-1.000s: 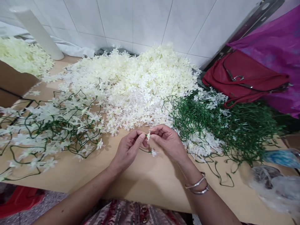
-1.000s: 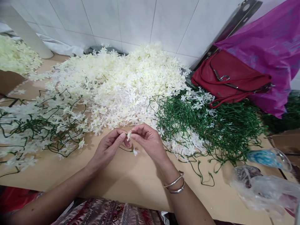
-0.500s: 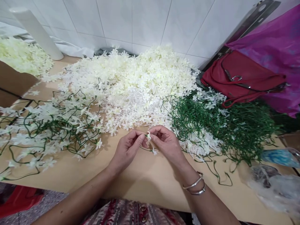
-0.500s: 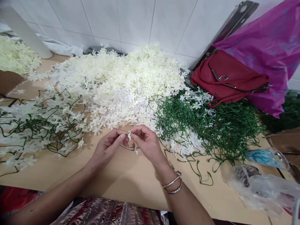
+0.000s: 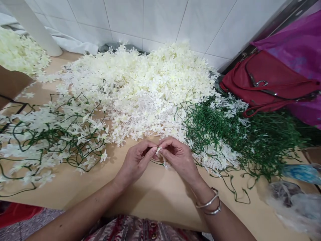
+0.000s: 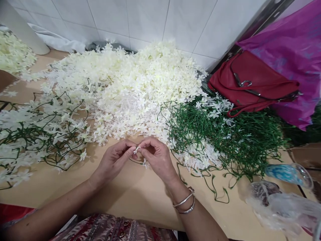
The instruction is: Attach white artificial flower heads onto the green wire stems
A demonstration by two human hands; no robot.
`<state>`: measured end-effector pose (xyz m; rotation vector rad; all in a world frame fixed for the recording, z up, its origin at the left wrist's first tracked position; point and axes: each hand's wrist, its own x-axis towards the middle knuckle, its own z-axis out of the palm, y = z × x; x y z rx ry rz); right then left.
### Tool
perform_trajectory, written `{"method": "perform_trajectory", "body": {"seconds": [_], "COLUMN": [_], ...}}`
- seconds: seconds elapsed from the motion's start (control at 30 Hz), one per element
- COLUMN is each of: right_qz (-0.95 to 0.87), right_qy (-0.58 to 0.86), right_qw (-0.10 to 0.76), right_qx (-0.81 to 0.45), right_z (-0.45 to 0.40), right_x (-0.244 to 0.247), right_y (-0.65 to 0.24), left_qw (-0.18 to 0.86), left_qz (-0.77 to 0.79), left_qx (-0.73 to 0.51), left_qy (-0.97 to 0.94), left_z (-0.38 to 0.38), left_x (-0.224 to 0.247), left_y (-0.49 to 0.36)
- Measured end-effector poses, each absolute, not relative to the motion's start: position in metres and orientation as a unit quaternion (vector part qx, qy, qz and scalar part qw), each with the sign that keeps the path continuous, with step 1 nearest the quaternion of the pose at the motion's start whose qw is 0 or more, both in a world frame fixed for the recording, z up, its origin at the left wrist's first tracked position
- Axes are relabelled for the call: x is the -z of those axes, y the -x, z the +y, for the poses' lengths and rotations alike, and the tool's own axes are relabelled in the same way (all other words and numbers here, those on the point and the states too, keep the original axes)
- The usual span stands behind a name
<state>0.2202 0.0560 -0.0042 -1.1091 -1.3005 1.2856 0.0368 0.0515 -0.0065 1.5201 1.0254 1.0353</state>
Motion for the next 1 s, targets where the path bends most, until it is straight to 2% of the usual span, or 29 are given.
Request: {"method": "perform_trajectory", "body": {"seconds": [0.23, 0.43, 0.57, 0.73, 1.0], "right_qz": [-0.505, -0.55, -0.674, -0.801, -0.807], "right_qy": [0.462, 0.507, 0.489, 0.455, 0.461], "right_qw": [0.49, 0.51, 0.467, 0.361, 0.357], "right_qx": [-0.539, -0.424, -0.298, -0.145, -0.095], "right_z": [0.058, 0.059, 0.063, 0.069, 0.065], "right_x": [-0.002, 0.006, 0.006, 0.009, 0.013], "right_y": [-0.22, -0.225, -0.227, -0.223, -0.224], "left_qw": [0.552, 0.528, 0.477, 0.378, 0.283], "left_qz": [0.406, 0.448, 0.473, 0.474, 0.49], "left_qx": [-0.476, -0.53, -0.49, -0.422, -0.454], "left_qy": [-0.552, -0.49, -0.555, -0.674, -0.688], "left_z": [0.046, 0.041, 0.038, 0.033, 0.05], "left_x": [-0.002, 0.001, 0.003, -0.001, 0.003], "left_y": [-0.04, -0.037, -0.036, -0.04, -0.035]}}
